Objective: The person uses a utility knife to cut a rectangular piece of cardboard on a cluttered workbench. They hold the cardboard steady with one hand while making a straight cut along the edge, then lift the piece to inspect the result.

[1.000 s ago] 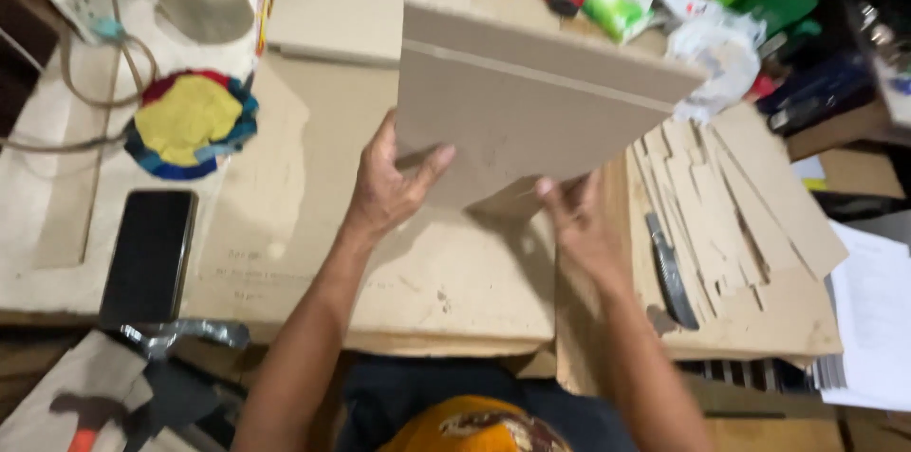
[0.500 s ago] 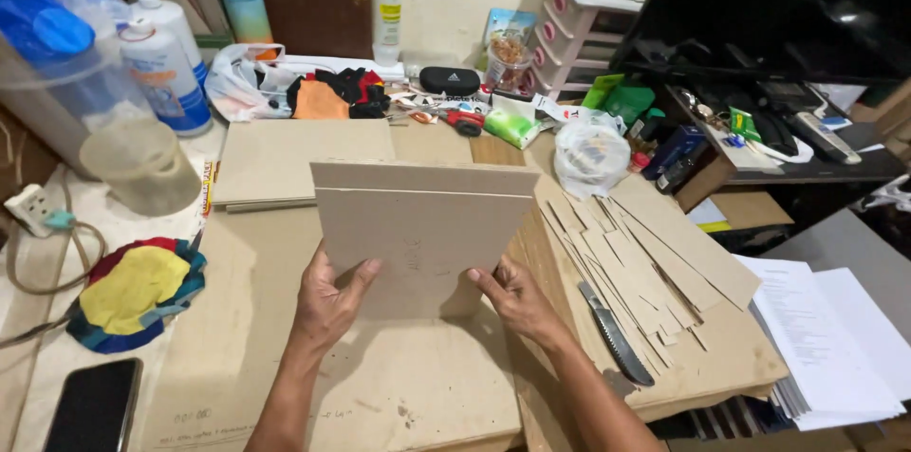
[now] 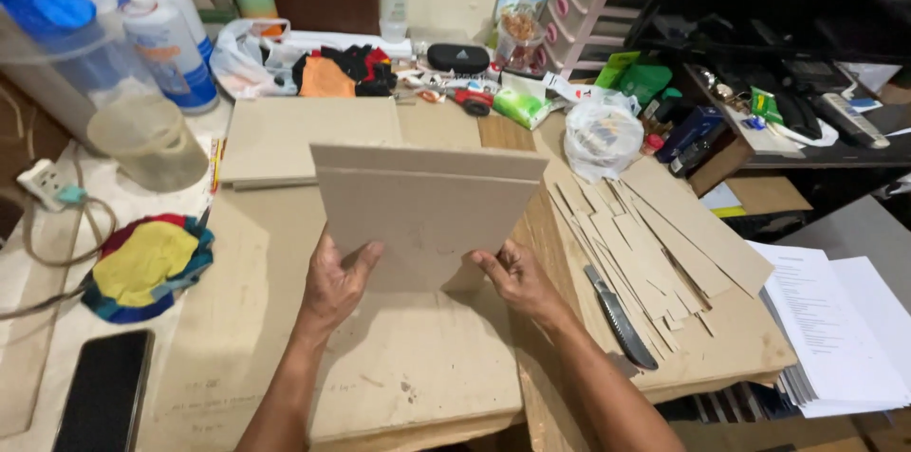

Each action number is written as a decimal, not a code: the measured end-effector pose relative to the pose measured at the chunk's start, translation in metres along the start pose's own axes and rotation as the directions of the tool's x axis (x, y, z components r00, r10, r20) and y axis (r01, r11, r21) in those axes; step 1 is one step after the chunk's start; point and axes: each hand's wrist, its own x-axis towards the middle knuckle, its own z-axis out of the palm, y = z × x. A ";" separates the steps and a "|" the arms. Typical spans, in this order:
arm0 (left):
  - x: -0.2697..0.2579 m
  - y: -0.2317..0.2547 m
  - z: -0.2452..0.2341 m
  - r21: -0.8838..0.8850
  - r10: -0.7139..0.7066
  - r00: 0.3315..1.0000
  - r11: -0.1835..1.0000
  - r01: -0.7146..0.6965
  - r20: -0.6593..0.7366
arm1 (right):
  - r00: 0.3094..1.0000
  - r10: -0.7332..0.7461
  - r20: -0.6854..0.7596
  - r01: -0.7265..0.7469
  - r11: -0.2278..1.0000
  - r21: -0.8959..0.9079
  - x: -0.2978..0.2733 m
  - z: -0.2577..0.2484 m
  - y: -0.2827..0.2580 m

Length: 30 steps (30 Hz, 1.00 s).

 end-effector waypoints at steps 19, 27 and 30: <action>0.006 0.142 0.016 0.268 0.113 0.860 0.923 -0.277 0.498 | 0.585 0.788 -0.191 -0.288 0.422 0.860 -0.152 0.102 -0.103; 0.009 0.172 0.016 0.409 -0.084 0.759 0.877 -0.251 0.646 | 0.723 0.684 0.094 -0.304 0.193 0.933 -0.162 0.121 -0.096; 0.005 0.175 0.017 0.416 -0.092 0.747 0.871 -0.260 0.658 | 0.777 0.624 0.087 -0.307 0.256 0.917 -0.168 0.124 -0.092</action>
